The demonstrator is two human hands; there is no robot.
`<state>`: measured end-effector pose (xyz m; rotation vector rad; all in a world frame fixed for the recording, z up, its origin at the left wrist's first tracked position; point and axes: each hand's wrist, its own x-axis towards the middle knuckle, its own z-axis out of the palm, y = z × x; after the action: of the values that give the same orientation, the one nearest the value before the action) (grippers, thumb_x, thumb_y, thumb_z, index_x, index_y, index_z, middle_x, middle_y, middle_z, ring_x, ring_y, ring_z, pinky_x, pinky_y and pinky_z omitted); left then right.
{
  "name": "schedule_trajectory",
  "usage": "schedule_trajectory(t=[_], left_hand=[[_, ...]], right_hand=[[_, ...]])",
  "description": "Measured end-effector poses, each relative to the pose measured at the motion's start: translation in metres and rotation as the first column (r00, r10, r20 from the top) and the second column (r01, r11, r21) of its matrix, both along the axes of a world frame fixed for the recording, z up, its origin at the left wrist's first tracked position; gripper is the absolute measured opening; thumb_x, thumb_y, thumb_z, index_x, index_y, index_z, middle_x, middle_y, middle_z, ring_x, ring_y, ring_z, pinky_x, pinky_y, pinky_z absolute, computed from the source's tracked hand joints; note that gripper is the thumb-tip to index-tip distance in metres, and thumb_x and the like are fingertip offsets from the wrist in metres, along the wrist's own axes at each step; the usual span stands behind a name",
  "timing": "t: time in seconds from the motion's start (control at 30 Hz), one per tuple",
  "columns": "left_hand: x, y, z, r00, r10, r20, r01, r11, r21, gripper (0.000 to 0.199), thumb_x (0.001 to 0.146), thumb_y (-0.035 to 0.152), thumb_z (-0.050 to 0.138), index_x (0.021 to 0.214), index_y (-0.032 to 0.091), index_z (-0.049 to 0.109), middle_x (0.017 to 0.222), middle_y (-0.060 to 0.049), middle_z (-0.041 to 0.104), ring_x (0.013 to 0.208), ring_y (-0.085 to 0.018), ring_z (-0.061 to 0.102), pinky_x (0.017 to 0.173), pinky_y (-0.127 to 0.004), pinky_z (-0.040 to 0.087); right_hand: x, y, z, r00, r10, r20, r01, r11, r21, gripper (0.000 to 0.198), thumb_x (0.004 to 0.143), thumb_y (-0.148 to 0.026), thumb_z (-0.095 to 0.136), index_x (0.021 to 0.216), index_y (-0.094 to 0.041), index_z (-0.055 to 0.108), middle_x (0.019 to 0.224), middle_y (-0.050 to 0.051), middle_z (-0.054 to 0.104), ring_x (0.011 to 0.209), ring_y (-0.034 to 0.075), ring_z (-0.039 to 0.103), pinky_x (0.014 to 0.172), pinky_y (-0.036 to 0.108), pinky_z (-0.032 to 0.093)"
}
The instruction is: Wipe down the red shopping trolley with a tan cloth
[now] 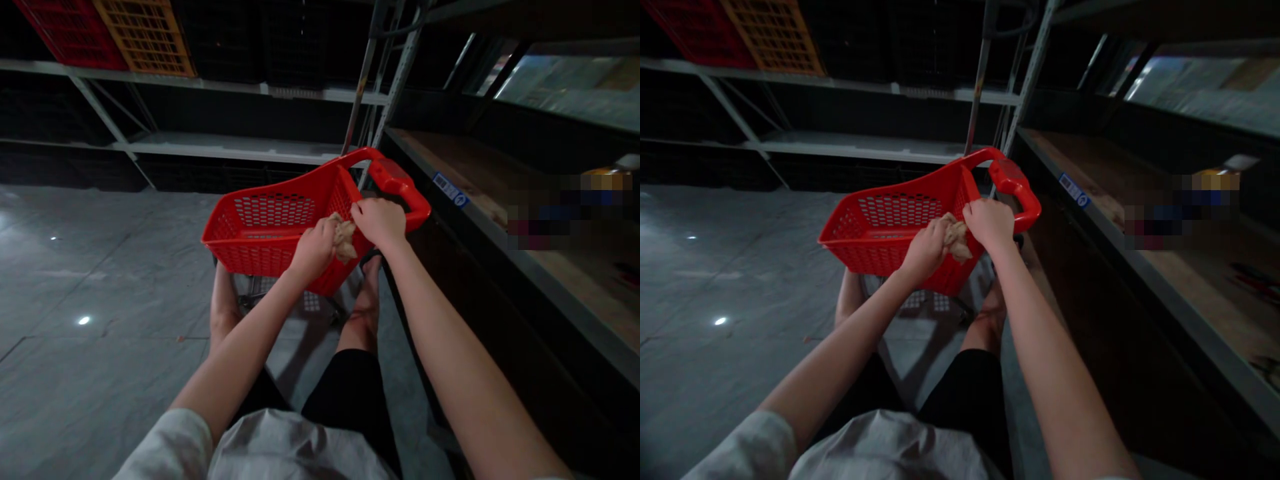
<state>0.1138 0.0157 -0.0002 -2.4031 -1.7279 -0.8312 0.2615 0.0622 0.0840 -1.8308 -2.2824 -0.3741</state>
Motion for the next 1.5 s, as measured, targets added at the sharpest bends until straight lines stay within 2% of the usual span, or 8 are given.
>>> schedule_trajectory(t=[0.2, 0.4, 0.6, 0.7, 0.93, 1.03, 1.3, 1.5], left_hand=[[-0.004, 0.007, 0.009, 0.993, -0.054, -0.105, 0.054, 0.999, -0.007, 0.038, 0.102, 0.024, 0.042, 0.139, 0.017, 0.048, 0.129, -0.012, 0.064, 0.114, -0.023, 0.064, 0.094, -0.034, 0.049], [-0.141, -0.028, -0.033, 0.981, 0.139, -0.137, -0.145, 0.989, -0.034, 0.037, 0.097, 0.022, 0.049, 0.133, 0.020, 0.054, 0.125, -0.011, 0.066, 0.117, -0.029, 0.060, 0.106, -0.047, 0.042], [-0.240, -0.060, -0.031, 0.934, 0.322, -0.153, -0.326, 0.945, -0.006, 0.029, 0.101, 0.031, 0.047, 0.127, 0.022, 0.055, 0.126, -0.005, 0.058, 0.122, -0.029, 0.050, 0.111, -0.056, 0.040], [-0.214, -0.055, -0.026, 0.954, 0.278, -0.112, -0.280, 0.960, 0.001, 0.028, 0.101, 0.027, 0.046, 0.126, 0.023, 0.056, 0.129, -0.007, 0.056, 0.123, -0.029, 0.050, 0.106, -0.048, 0.046], [-0.040, -0.015, -0.002, 0.964, -0.236, -0.122, 0.237, 0.971, -0.005, 0.041, 0.104, 0.025, 0.039, 0.141, 0.031, 0.053, 0.131, -0.006, 0.059, 0.126, -0.023, 0.052, 0.109, -0.040, 0.041], [-0.001, -0.007, -0.014, 0.976, -0.217, -0.005, 0.217, 0.975, 0.051, 0.039, 0.106, 0.028, 0.032, 0.131, 0.032, 0.062, 0.133, -0.006, 0.059, 0.129, -0.022, 0.052, 0.112, -0.040, 0.038], [-0.038, -0.054, -0.134, 0.985, -0.139, -0.107, 0.119, 0.978, -0.173, 0.023, 0.098, 0.016, 0.050, 0.109, 0.024, 0.068, 0.118, -0.005, 0.066, 0.111, -0.019, 0.059, 0.102, -0.034, 0.043], [-0.060, -0.041, -0.114, 0.946, -0.272, -0.179, 0.248, 0.958, -0.148, 0.020, 0.101, 0.020, 0.047, 0.106, 0.022, 0.067, 0.100, -0.003, 0.066, 0.096, -0.015, 0.060, 0.090, -0.028, 0.047]], right_hand=[[0.006, 0.002, -0.002, 0.999, -0.022, -0.029, 0.023, 0.998, 0.055, 0.050, 0.101, -0.039, 0.035, 0.099, -0.015, 0.079, 0.096, 0.018, 0.078, 0.088, 0.028, 0.071, 0.077, 0.035, 0.048], [0.006, 0.001, -0.006, 0.999, 0.016, -0.042, -0.013, 0.998, 0.068, 0.053, 0.101, -0.039, 0.032, 0.101, -0.012, 0.078, 0.098, 0.020, 0.076, 0.089, 0.030, 0.069, 0.077, 0.039, 0.048], [-0.002, -0.007, -0.009, 0.996, 0.040, -0.083, -0.034, 0.997, 0.073, 0.055, 0.102, -0.038, 0.031, 0.102, -0.009, 0.078, 0.099, 0.021, 0.075, 0.090, 0.031, 0.069, 0.078, 0.041, 0.048], [-0.007, -0.013, -0.010, 0.992, 0.044, -0.115, -0.034, 0.995, 0.092, 0.055, 0.102, -0.035, 0.028, 0.103, -0.010, 0.077, 0.099, 0.020, 0.075, 0.091, 0.030, 0.068, 0.078, 0.039, 0.047], [-0.012, -0.025, -0.008, 0.993, 0.081, -0.084, -0.069, 0.988, 0.137, 0.061, 0.105, -0.039, 0.023, 0.094, -0.012, 0.077, 0.095, 0.017, 0.077, 0.083, 0.025, 0.070, 0.069, 0.031, 0.044], [-0.011, -0.027, -0.006, 0.992, 0.072, -0.103, -0.057, 0.988, 0.143, 0.071, 0.107, -0.044, 0.014, 0.091, -0.012, 0.076, 0.091, 0.017, 0.076, 0.085, 0.024, 0.071, 0.069, 0.029, 0.043], [-0.012, -0.023, -0.013, 0.994, 0.076, -0.078, -0.057, 0.974, 0.220, 0.067, 0.106, -0.043, 0.018, 0.091, -0.011, 0.075, 0.089, 0.018, 0.075, 0.082, 0.025, 0.070, 0.066, 0.029, 0.042], [-0.013, -0.025, -0.018, 0.993, 0.109, -0.047, -0.089, 0.944, 0.318, 0.061, 0.105, -0.040, 0.025, 0.084, -0.011, 0.074, 0.080, 0.016, 0.073, 0.071, 0.022, 0.066, 0.061, 0.030, 0.036]])
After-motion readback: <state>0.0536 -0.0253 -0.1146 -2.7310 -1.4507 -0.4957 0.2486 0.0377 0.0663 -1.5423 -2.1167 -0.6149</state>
